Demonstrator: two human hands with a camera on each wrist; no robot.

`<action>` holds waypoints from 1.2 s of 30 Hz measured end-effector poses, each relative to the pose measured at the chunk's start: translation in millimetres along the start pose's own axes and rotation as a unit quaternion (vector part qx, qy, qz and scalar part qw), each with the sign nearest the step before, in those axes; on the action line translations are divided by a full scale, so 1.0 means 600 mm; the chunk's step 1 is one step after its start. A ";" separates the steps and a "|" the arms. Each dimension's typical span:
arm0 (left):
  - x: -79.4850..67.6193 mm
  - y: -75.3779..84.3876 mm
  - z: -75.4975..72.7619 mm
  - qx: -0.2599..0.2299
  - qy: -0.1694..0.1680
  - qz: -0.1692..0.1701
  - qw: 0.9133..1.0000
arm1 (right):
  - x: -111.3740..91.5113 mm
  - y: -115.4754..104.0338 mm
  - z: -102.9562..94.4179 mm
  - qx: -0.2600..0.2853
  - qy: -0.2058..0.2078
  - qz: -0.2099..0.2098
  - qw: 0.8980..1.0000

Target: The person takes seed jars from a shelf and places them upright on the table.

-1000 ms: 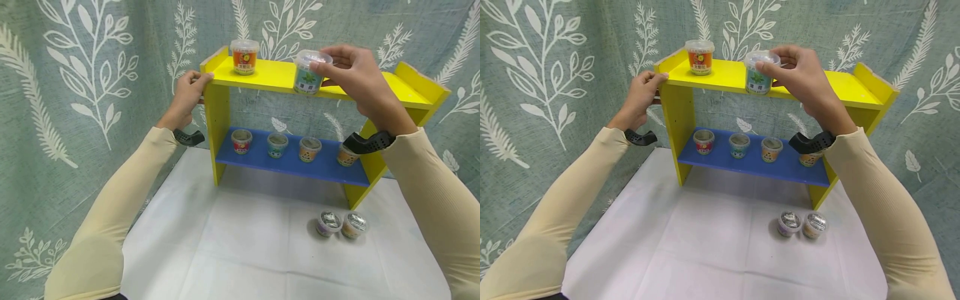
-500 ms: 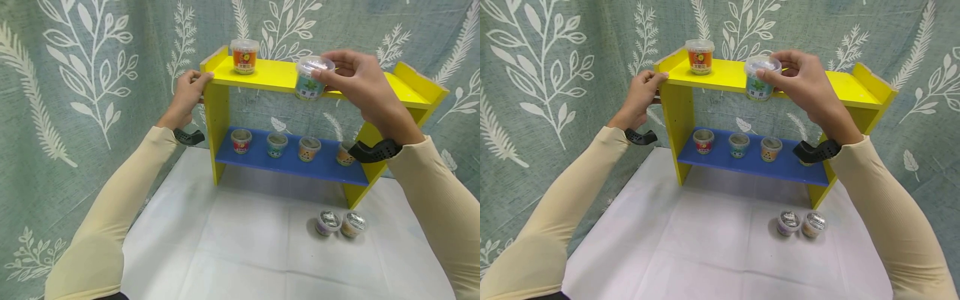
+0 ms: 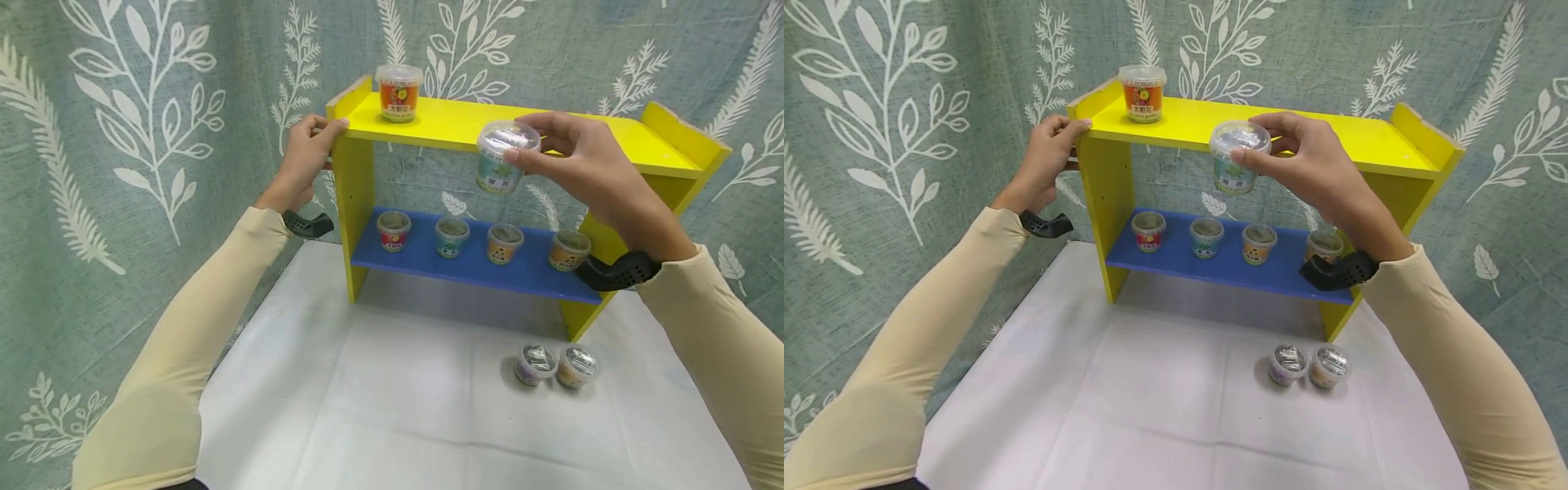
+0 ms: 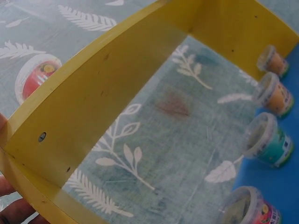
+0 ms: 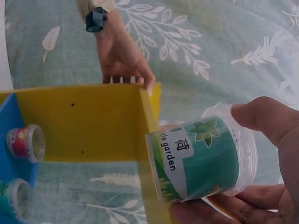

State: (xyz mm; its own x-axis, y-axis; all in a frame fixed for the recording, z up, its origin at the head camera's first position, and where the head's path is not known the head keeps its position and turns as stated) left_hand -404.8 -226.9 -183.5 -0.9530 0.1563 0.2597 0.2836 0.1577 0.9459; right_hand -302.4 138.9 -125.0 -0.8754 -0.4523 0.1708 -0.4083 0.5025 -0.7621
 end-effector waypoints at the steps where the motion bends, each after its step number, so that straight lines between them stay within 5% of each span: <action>1: 0.000 0.000 0.000 0.000 0.000 0.000 1.000 | -0.002 0.001 0.001 -0.006 -0.002 0.000 1.000; 36: -0.001 0.000 0.001 -0.006 -0.002 -0.002 1.000 | -0.041 0.074 0.048 -0.060 -0.051 0.017 0.997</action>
State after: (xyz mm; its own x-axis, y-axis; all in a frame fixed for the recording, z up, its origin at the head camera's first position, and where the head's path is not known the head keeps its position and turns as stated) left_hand -404.2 -226.3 -183.7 -0.9538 0.1601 0.2544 0.2777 0.1461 0.9495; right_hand -291.6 151.1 -180.7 -0.8608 -0.5032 0.0763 -0.4118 0.6005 -0.6855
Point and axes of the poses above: each hand's wrist, its own x-axis towards the middle knuckle, its own z-axis out of the palm, y = z × x, the point moved 8 cm from there along x, towards the middle knuckle, and after that the axes turned 13 degrees about -y, right-handed, at the moved point
